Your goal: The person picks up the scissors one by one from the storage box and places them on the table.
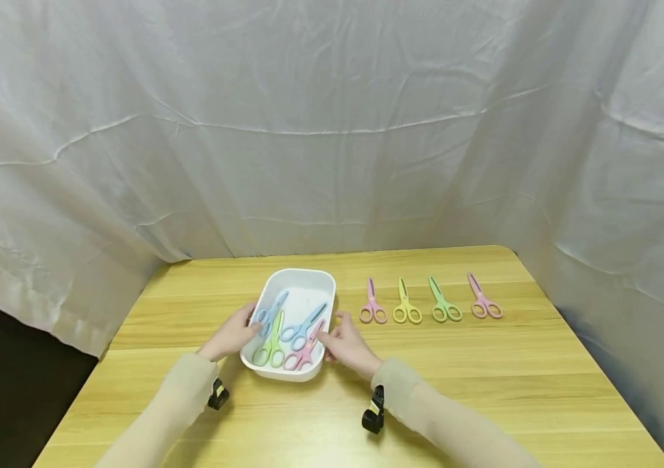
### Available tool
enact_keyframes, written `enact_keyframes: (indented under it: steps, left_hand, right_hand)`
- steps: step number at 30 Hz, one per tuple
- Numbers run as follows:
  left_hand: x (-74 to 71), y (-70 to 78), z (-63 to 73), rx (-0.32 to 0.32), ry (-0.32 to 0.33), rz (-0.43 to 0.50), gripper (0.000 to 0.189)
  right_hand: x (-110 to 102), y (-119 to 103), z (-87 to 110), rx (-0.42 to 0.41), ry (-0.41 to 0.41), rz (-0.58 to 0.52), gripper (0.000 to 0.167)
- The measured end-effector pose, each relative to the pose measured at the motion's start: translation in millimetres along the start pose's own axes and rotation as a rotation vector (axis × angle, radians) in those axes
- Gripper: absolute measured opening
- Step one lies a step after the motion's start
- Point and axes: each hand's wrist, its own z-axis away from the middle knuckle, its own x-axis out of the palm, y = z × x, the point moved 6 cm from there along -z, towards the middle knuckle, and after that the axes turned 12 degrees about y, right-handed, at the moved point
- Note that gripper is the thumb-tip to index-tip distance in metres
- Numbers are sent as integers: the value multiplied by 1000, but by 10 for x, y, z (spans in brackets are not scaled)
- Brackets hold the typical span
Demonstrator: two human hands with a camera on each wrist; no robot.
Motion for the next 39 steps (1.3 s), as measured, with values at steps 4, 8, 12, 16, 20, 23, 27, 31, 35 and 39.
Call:
enact_keyframes:
  steps: [4, 8, 12, 16, 20, 23, 27, 31, 35, 39]
  left_hand:
    - [-13, -27, 20, 1, -12, 27, 57]
    - [-21, -23, 40, 33, -25, 47, 61]
    - [-19, -5, 63, 73, -12, 54, 62]
    - [-8, -29, 79, 80, 34, 36, 59]
    - [11, -80, 92, 59, 75, 7, 56]
    - [23, -101, 102, 50, 87, 2, 54]
    - [22, -105, 113, 55, 95, -5, 48]
    - [20, -103, 120, 57, 99, -17, 44]
    - [26, -100, 129, 47, 90, -17, 43]
    - [31, -111, 140, 44, 89, -33, 41]
  right_hand:
    - [-80, -128, -42, -105, 92, 104, 75]
    - [-130, -331, -78, -264, 179, 192, 71]
    - [-88, -580, -63, -417, 212, 256, 67]
    - [48, -810, -43, -465, 155, 260, 62]
    - [221, -965, -61, -421, 67, 262, 59]
    - [351, -1034, -111, -398, 17, 265, 57]
    - [508, -1068, -197, -364, -54, 285, 51]
    - [637, -1063, -269, -320, -129, 333, 46]
    - [744, -1038, -316, -272, -202, 343, 45]
    - [841, -1017, -324, -251, -269, 330, 43]
